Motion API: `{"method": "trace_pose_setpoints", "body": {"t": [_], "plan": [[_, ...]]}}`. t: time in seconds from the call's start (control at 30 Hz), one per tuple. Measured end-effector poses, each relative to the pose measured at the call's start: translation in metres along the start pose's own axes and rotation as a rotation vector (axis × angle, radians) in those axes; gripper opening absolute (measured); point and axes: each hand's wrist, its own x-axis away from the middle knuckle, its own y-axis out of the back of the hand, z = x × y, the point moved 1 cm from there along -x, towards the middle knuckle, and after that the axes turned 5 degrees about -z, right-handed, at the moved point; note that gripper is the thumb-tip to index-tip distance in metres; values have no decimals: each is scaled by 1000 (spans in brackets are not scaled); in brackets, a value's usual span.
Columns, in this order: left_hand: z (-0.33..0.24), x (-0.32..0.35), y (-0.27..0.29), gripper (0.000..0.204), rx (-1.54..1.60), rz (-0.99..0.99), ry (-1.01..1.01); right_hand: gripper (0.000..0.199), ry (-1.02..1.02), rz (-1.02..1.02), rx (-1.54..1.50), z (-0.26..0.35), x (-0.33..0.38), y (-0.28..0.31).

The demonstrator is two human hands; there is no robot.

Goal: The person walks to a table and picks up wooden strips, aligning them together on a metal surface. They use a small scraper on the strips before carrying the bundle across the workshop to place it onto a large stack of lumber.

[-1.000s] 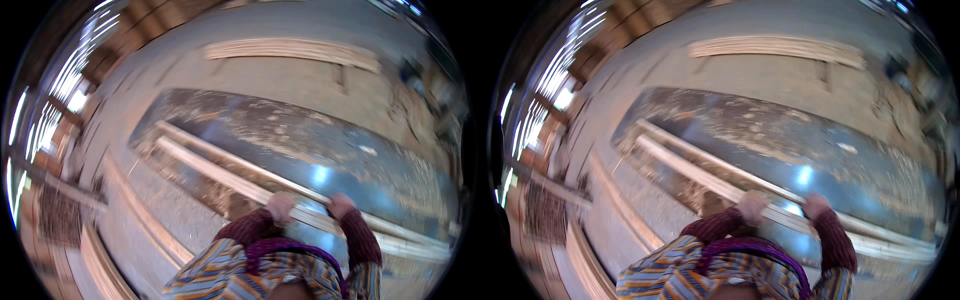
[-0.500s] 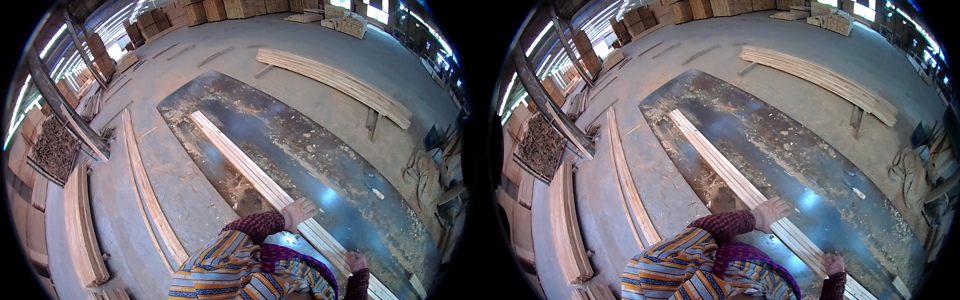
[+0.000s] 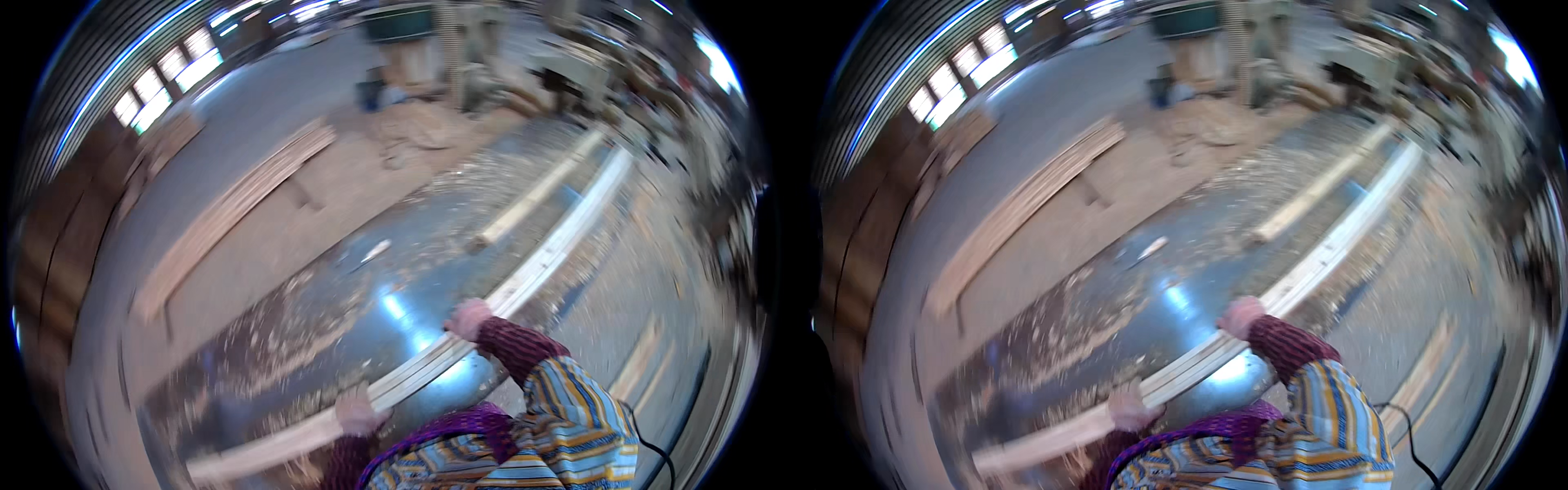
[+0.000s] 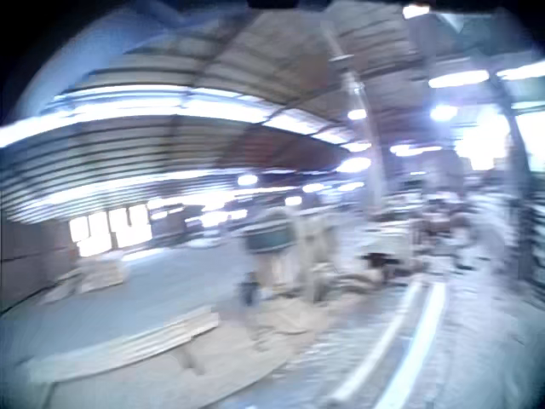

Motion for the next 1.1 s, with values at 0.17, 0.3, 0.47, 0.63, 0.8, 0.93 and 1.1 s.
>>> {"method": "trace_pose_setpoints", "body": {"t": [0.17,0.3,0.47,0.63,0.8,0.93,1.1], "plan": [[-31,-6,-16,102,-217,-76,63,56,-27,-76,-39,-26,16,-9],[-28,-6,-16,110,-245,-6,131,59,-36,-87,-72,-20,25,0],[-24,-4,-9,106,-214,4,81,61,-81,-78,-69,-16,16,-6],[-16,-1,-19,99,-117,-129,-4,58,-92,-70,-53,-18,8,-14],[-22,-1,-15,98,-169,-132,25,56,-57,-64,-40,-19,9,-12],[-26,-1,-9,100,-125,-61,99,50,-50,-65,-8,-17,6,-21],[-32,24,-5,95,-74,-30,142,45,12,-44,60,-6,21,-27]]}}
